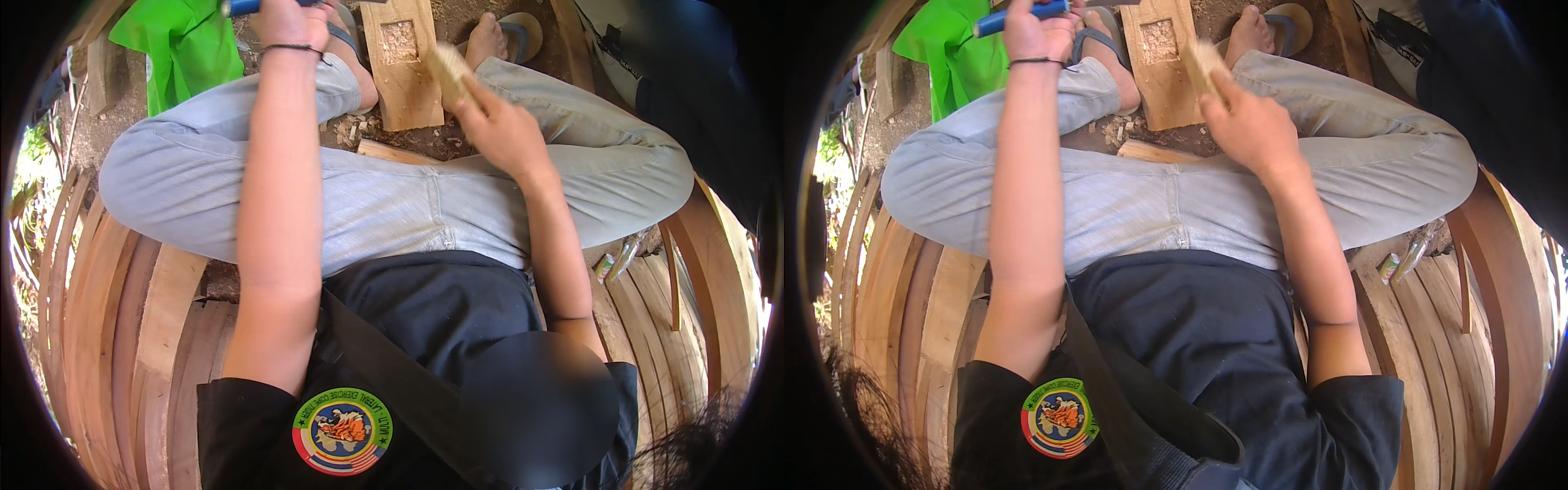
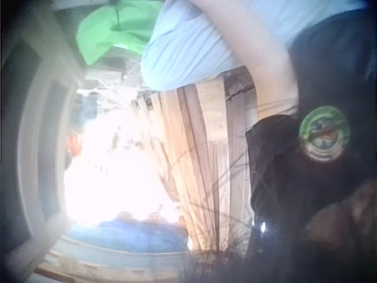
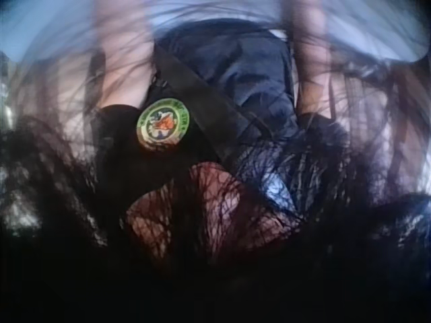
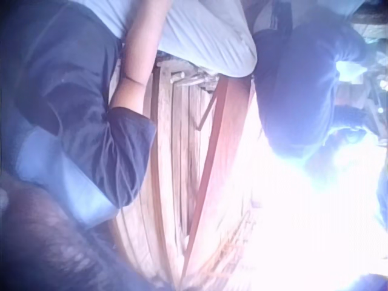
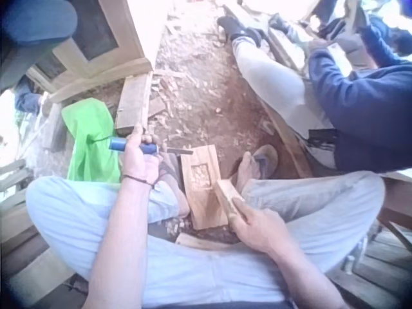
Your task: The person uses a small hand tool to carve and shave out a recessed section in a piece of wood, while also handling another smaller wooden component.
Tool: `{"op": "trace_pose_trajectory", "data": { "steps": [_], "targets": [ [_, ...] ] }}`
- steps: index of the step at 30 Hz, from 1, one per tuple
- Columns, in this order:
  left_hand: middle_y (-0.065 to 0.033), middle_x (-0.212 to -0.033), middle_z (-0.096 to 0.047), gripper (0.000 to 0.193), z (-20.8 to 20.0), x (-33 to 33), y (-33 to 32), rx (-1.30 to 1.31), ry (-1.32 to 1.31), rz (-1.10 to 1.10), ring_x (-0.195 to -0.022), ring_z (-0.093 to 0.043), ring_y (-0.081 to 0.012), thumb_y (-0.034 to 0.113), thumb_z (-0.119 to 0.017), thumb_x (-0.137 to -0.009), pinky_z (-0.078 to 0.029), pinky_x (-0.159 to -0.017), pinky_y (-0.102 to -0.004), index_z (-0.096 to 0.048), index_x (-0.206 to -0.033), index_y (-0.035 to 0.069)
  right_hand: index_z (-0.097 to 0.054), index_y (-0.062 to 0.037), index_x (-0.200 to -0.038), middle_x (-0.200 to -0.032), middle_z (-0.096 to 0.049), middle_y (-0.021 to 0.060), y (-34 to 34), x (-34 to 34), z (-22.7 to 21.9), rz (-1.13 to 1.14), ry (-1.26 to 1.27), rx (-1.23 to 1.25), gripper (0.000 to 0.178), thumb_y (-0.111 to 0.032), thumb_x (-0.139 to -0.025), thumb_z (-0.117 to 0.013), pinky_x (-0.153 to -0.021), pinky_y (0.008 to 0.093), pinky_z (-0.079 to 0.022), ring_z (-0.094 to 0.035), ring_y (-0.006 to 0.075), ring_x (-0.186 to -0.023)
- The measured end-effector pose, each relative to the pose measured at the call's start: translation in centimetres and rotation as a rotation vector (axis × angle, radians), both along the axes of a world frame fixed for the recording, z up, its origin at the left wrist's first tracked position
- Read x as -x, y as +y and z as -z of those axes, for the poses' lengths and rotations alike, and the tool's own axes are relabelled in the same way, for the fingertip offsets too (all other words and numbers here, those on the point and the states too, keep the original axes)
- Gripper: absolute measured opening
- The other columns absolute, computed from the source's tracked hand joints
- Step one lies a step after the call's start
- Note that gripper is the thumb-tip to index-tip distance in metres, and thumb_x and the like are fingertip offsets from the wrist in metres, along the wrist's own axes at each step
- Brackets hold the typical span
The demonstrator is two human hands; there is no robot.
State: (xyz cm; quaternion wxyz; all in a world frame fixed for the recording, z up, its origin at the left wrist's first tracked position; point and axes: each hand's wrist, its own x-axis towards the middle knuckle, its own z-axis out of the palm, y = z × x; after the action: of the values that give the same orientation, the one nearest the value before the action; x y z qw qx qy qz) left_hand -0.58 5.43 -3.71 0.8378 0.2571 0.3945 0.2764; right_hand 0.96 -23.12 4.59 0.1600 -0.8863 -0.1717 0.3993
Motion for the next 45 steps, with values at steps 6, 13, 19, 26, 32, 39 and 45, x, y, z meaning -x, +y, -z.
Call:
{"op": "trace_pose_trajectory", "data": {
  "steps": [6, 13, 19, 26, 32, 39, 45],
  "targets": [
    [-0.0036, -0.073, -0.061, 0.035, 5.0, 0.2, -4.2, 0.028, 0.123, 0.223, -0.060, -0.060, -0.0169, 0.033, -0.079, -0.092, -0.052, -0.052, -0.0336, -0.055, -0.077, 0.013, -0.060, -0.0190, -0.139, -0.089, -0.074, 0.0222, 0.5, 0.9, -0.4, -0.265, -0.064, 0.120, 0.051, -0.045, -0.095, -0.058, -0.082, 0.0553, -0.057, -0.072, 0.0440, -0.092],
    [-0.0034, -0.068, -0.059, 0.034, 8.2, 0.8, -0.5, -0.373, 0.530, 0.104, -0.042, -0.050, -0.0136, 0.032, -0.078, -0.093, -0.044, -0.039, -0.0316, -0.056, -0.082, 0.009, -0.059, -0.0184, -0.139, -0.090, -0.074, 0.0225, 0.3, 1.0, -0.2, -0.261, -0.053, 0.065, 0.052, -0.046, -0.095, -0.059, -0.082, 0.0545, -0.057, -0.072, 0.0441, -0.092],
    [-0.0038, -0.068, -0.062, 0.038, 1.3, -1.2, -0.4, -0.110, 0.270, -0.157, -0.043, -0.050, -0.0124, 0.041, -0.080, -0.090, -0.041, -0.038, -0.0288, -0.057, -0.084, 0.012, -0.058, -0.0169, -0.141, -0.091, -0.074, 0.0232, 0.3, 1.0, -0.2, -0.265, -0.044, 0.110, 0.055, -0.046, -0.095, -0.058, -0.083, 0.0545, -0.056, -0.072, 0.0436, -0.093],
    [-0.0056, -0.070, -0.064, 0.035, 4.8, -0.1, -4.0, -0.065, 0.306, 0.231, -0.050, -0.061, -0.0175, 0.036, -0.082, -0.089, -0.052, -0.047, -0.0326, -0.060, -0.079, 0.010, -0.057, -0.0155, -0.142, -0.092, -0.074, 0.0236, 0.9, 1.1, -0.5, -0.294, -0.044, 0.116, 0.058, -0.048, -0.094, -0.059, -0.083, 0.0541, -0.056, -0.072, 0.0435, -0.093],
    [-0.0045, -0.071, -0.063, 0.038, 4.0, -1.0, -4.3, -0.214, 0.528, 0.297, -0.051, -0.060, -0.0160, 0.039, -0.083, -0.087, -0.053, -0.047, -0.0306, -0.063, -0.082, 0.007, -0.058, -0.0157, -0.141, -0.091, -0.074, 0.0247, 0.1, 1.2, 0.3, -0.274, -0.067, 0.073, 0.058, -0.048, -0.094, -0.060, -0.084, 0.0546, -0.056, -0.071, 0.0449, -0.093],
    [-0.0039, -0.069, -0.064, 0.041, 4.4, -0.5, -4.1, -0.247, 0.499, 0.342, -0.051, -0.058, -0.0135, 0.043, -0.084, -0.086, -0.051, -0.043, -0.0286, -0.064, -0.080, 0.008, -0.058, -0.0159, -0.141, -0.090, -0.074, 0.0240, 0.3, 1.3, 0.0, -0.292, -0.095, 0.079, 0.057, -0.048, -0.094, -0.060, -0.083, 0.0542, -0.057, -0.072, 0.0441, -0.092],
    [-0.0026, -0.069, -0.064, 0.042, 3.5, -0.7, -4.5, -0.385, 0.552, 0.490, -0.050, -0.058, -0.0115, 0.046, -0.084, -0.086, -0.049, -0.044, -0.0271, -0.064, -0.080, 0.010, -0.059, -0.0162, -0.138, -0.089, -0.074, 0.0237, 0.0, 1.2, 0.4, -0.283, -0.092, 0.066, 0.055, -0.048, -0.094, -0.059, -0.083, 0.0542, -0.056, -0.072, 0.0440, -0.092]
  ]
}}
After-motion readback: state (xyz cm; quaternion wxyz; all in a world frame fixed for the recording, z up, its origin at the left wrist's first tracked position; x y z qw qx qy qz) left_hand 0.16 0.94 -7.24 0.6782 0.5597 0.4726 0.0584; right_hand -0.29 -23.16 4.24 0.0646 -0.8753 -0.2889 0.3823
